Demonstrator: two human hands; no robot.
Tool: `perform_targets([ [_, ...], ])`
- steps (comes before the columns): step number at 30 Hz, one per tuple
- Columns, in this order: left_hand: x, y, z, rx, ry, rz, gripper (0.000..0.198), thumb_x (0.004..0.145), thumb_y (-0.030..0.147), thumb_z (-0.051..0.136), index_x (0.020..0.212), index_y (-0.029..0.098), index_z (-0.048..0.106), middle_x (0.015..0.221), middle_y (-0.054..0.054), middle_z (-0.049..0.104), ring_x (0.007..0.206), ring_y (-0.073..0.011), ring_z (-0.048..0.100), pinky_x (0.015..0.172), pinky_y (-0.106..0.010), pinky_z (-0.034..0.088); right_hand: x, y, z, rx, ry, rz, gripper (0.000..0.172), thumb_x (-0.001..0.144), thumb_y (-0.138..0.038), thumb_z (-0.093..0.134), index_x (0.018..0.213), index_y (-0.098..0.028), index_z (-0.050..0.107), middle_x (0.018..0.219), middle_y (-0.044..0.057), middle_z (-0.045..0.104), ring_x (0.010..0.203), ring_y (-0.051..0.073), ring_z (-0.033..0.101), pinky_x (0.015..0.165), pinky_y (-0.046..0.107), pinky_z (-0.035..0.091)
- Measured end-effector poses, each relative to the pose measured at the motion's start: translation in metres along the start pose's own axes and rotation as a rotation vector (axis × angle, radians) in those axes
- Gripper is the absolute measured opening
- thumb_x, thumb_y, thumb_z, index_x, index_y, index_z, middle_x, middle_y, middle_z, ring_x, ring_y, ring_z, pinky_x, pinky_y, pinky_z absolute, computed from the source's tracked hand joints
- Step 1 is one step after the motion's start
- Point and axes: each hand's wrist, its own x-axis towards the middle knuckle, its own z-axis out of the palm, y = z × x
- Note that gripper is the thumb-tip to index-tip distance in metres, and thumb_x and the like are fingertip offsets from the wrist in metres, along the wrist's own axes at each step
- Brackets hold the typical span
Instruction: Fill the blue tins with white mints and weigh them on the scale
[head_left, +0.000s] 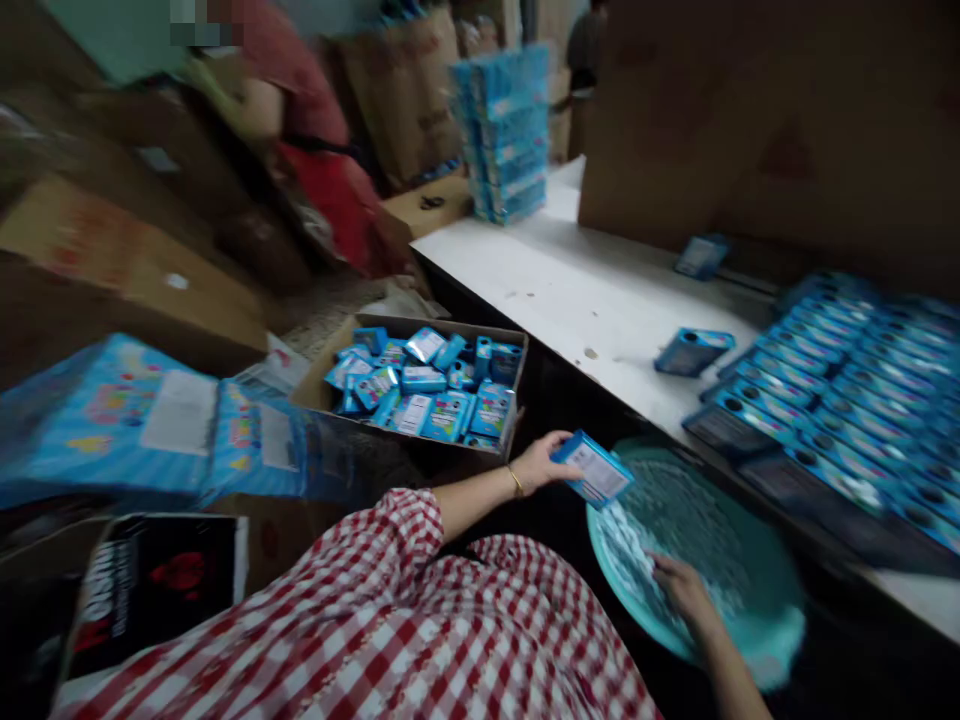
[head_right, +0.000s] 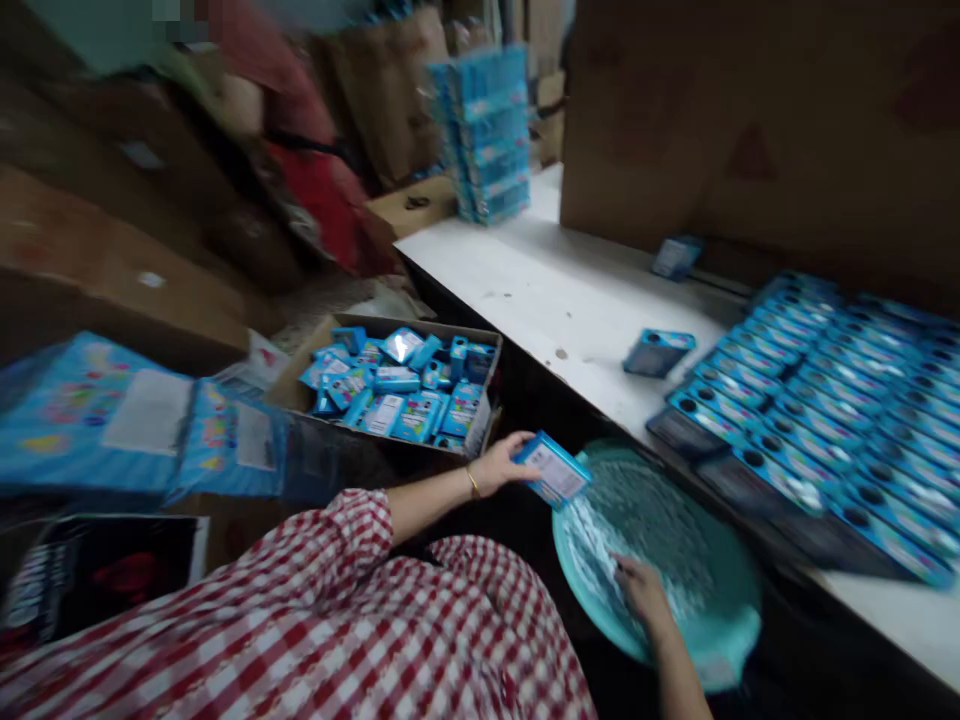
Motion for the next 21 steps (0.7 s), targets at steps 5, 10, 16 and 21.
perform_targets([
  [5, 0.016, -0.01, 0.013, 0.582, 0.017, 0.188, 0.043, 0.055, 0.023, 0.075, 0.093, 0.016, 0.058, 0.08, 0.001, 0.059, 0.075, -0.0147, 0.055, 0.073, -0.028, 0.045, -0.026, -0.02, -0.036, 0.278, -0.006, 0.2, 0.037, 0.054, -0.032, 0.052, 0.077, -0.014, 0.074, 0.065, 0.005, 0.068, 0.067, 0.021, 0.062, 0.063, 0.03, 0.049],
  [10, 0.026, -0.02, 0.041, 0.763, -0.051, 0.295, 0.043, 0.057, 0.024, 0.074, 0.097, 0.018, 0.06, 0.089, -0.002, 0.063, 0.081, -0.0183, 0.058, 0.078, -0.032, 0.045, -0.054, -0.025, -0.075, 0.439, 0.069, 0.218, 0.036, 0.053, -0.034, 0.059, 0.078, -0.014, 0.074, 0.066, 0.004, 0.067, 0.066, 0.017, 0.058, 0.06, 0.026, 0.046],
  [16, 0.047, -0.04, 0.074, 0.298, -0.064, -0.024, 0.04, 0.063, 0.024, 0.071, 0.101, 0.019, 0.06, 0.085, -0.002, 0.064, 0.079, -0.0163, 0.059, 0.075, -0.029, 0.048, -0.072, -0.032, -0.109, 0.555, 0.127, 0.287, 0.041, 0.053, -0.036, 0.063, 0.085, -0.012, 0.073, 0.065, 0.003, 0.065, 0.059, 0.013, 0.053, 0.055, 0.024, 0.041],
  [21, 0.056, -0.056, 0.087, -0.275, -0.014, -0.497, 0.015, 0.078, 0.025, 0.058, 0.092, 0.02, 0.059, 0.082, -0.003, 0.064, 0.068, -0.0125, 0.06, 0.064, -0.027, 0.049, -0.08, -0.044, -0.121, 0.602, 0.155, 0.316, 0.043, 0.051, -0.035, 0.062, 0.085, -0.011, 0.073, 0.059, 0.001, 0.062, 0.052, 0.01, 0.048, 0.051, 0.023, 0.039],
])
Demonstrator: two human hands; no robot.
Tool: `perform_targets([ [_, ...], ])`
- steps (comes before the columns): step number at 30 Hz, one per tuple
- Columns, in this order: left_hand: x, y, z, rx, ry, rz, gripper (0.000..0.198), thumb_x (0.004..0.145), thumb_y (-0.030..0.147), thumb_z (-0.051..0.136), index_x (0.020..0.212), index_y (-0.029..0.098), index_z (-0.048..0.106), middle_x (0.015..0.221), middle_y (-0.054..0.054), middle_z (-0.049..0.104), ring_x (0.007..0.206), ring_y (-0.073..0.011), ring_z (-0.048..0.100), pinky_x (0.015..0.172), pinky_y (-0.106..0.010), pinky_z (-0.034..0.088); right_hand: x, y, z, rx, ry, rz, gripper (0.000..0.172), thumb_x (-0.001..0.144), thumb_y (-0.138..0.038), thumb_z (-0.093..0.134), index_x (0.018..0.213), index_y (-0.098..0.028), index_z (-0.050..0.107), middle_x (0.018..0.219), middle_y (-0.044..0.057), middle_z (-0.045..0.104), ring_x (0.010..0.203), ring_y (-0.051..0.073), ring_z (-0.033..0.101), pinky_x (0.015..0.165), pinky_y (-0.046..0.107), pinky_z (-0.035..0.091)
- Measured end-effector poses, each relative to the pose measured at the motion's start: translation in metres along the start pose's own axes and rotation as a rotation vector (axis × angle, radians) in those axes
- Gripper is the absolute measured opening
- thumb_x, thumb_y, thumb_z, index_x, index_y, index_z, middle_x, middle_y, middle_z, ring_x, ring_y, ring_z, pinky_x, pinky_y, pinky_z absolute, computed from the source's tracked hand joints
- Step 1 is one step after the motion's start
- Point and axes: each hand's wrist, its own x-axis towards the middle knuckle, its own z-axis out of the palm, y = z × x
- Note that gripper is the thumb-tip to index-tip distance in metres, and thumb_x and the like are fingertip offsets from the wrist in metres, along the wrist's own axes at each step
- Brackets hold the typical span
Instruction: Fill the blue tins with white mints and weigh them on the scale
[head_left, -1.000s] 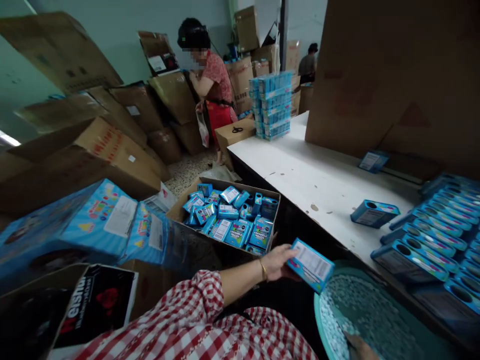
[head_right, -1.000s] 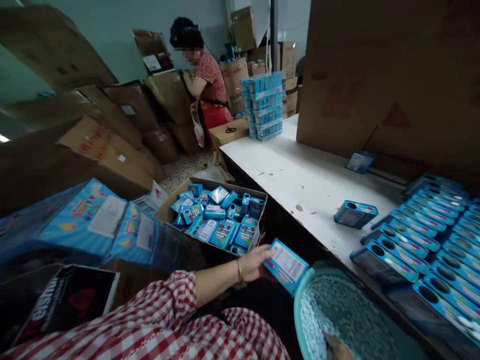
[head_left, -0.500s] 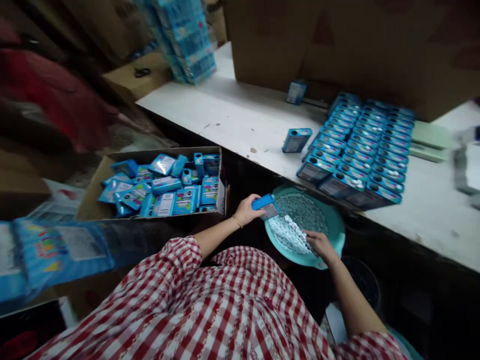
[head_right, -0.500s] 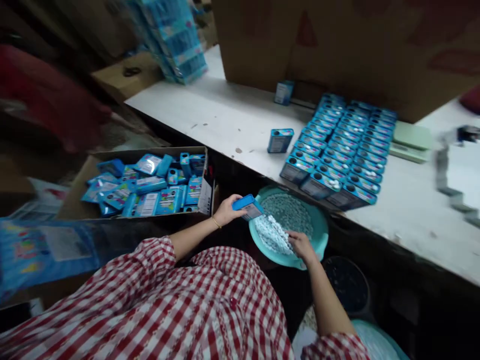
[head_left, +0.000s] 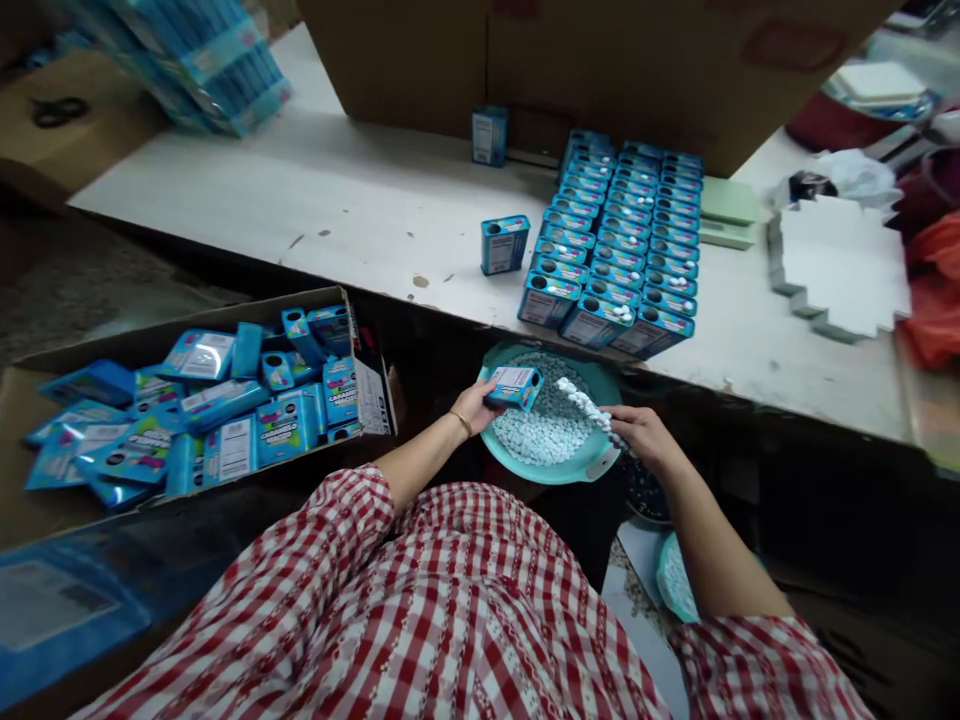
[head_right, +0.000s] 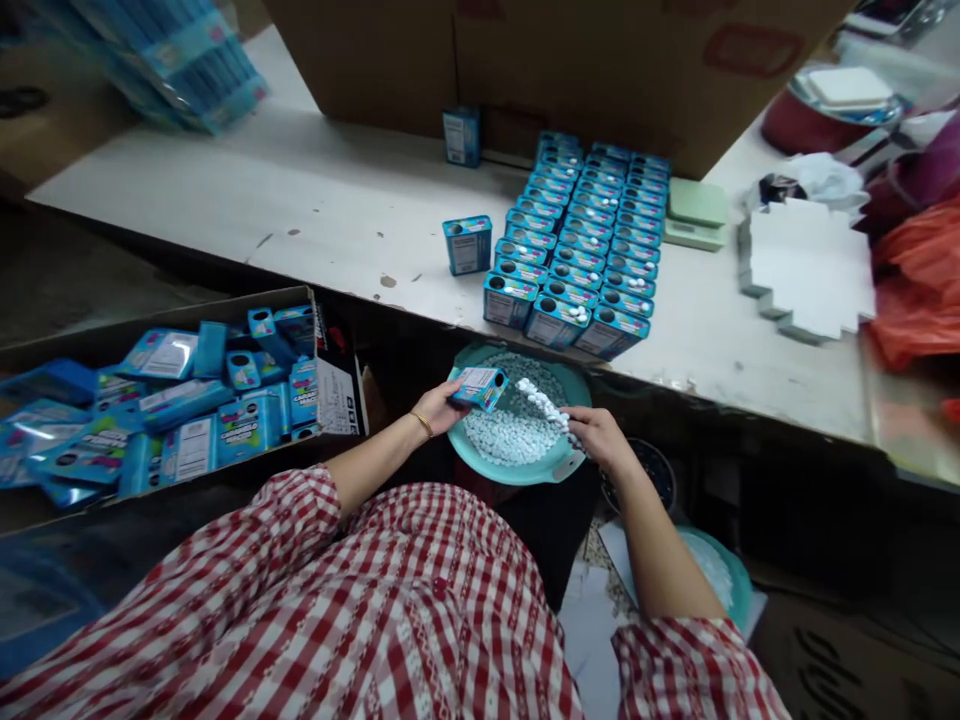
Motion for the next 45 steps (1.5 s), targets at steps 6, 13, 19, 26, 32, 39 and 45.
perform_targets([
  [6, 0.013, -0.017, 0.006, -0.155, 0.002, -0.158, 0.005, 0.081, 0.02, 0.055, 0.085, 0.021, 0.057, 0.08, -0.001, 0.063, 0.067, -0.0115, 0.059, 0.066, -0.028, 0.048, 0.003, -0.02, 0.008, -0.139, -0.123, -0.009, 0.04, 0.06, -0.026, 0.054, 0.092, -0.009, 0.072, 0.051, -0.002, 0.055, 0.045, 0.007, 0.041, 0.045, 0.02, 0.034],
  [13, 0.016, -0.026, -0.005, -0.102, -0.104, -0.148, 0.01, 0.077, 0.023, 0.061, 0.085, 0.022, 0.055, 0.082, -0.001, 0.062, 0.07, -0.0139, 0.059, 0.066, -0.031, 0.047, 0.02, -0.045, 0.014, -0.731, -0.097, -0.164, 0.037, 0.067, -0.01, 0.046, 0.092, -0.016, 0.073, 0.064, 0.002, 0.064, 0.064, 0.013, 0.056, 0.059, 0.021, 0.041],
  [19, 0.014, -0.034, -0.001, -0.104, -0.117, -0.14, 0.018, 0.077, 0.021, 0.059, 0.095, 0.022, 0.053, 0.087, -0.002, 0.061, 0.074, -0.0148, 0.059, 0.072, -0.036, 0.047, 0.021, -0.086, 0.046, -1.209, -0.014, -0.195, 0.024, 0.075, -0.017, 0.055, 0.093, -0.011, 0.069, 0.088, 0.015, 0.065, 0.094, 0.027, 0.06, 0.079, 0.036, 0.043],
  [26, 0.006, -0.024, -0.007, -0.143, -0.115, -0.1, 0.024, 0.078, 0.019, 0.059, 0.102, 0.025, 0.055, 0.092, -0.003, 0.062, 0.08, -0.016, 0.06, 0.075, -0.037, 0.049, 0.012, -0.06, 0.009, -1.059, 0.033, -0.196, 0.022, 0.08, -0.024, 0.052, 0.089, -0.016, 0.07, 0.082, 0.01, 0.065, 0.088, 0.025, 0.061, 0.076, 0.035, 0.043],
  [32, 0.001, -0.025, -0.013, -0.104, -0.22, 0.028, 0.039, 0.074, 0.013, 0.062, 0.108, 0.029, 0.054, 0.101, -0.002, 0.061, 0.092, -0.0159, 0.06, 0.085, -0.038, 0.047, 0.017, 0.014, 0.053, -0.133, 0.016, -0.013, 0.052, 0.076, -0.047, 0.053, 0.115, -0.013, 0.054, 0.086, 0.006, 0.062, 0.062, 0.015, 0.058, 0.039, 0.02, 0.036],
  [39, -0.002, -0.01, -0.016, 0.441, -0.237, 0.394, 0.073, 0.048, 0.018, 0.081, 0.115, 0.02, 0.052, 0.119, -0.01, 0.055, 0.119, -0.0257, 0.047, 0.098, -0.037, 0.037, 0.032, 0.034, 0.094, -0.09, 0.099, -0.176, 0.049, 0.066, -0.046, 0.062, 0.103, -0.016, 0.05, 0.085, 0.003, 0.06, 0.066, 0.014, 0.053, 0.052, 0.023, 0.043],
  [45, -0.001, 0.008, -0.002, 1.019, -0.441, 0.456, 0.057, 0.038, 0.024, 0.084, 0.091, 0.018, 0.064, 0.088, -0.003, 0.066, 0.092, -0.026, 0.059, 0.091, -0.037, 0.043, 0.03, 0.03, 0.076, -0.263, 0.024, -0.358, 0.045, 0.07, -0.046, 0.059, 0.104, -0.016, 0.057, 0.081, 0.002, 0.062, 0.075, 0.016, 0.055, 0.068, 0.025, 0.043],
])
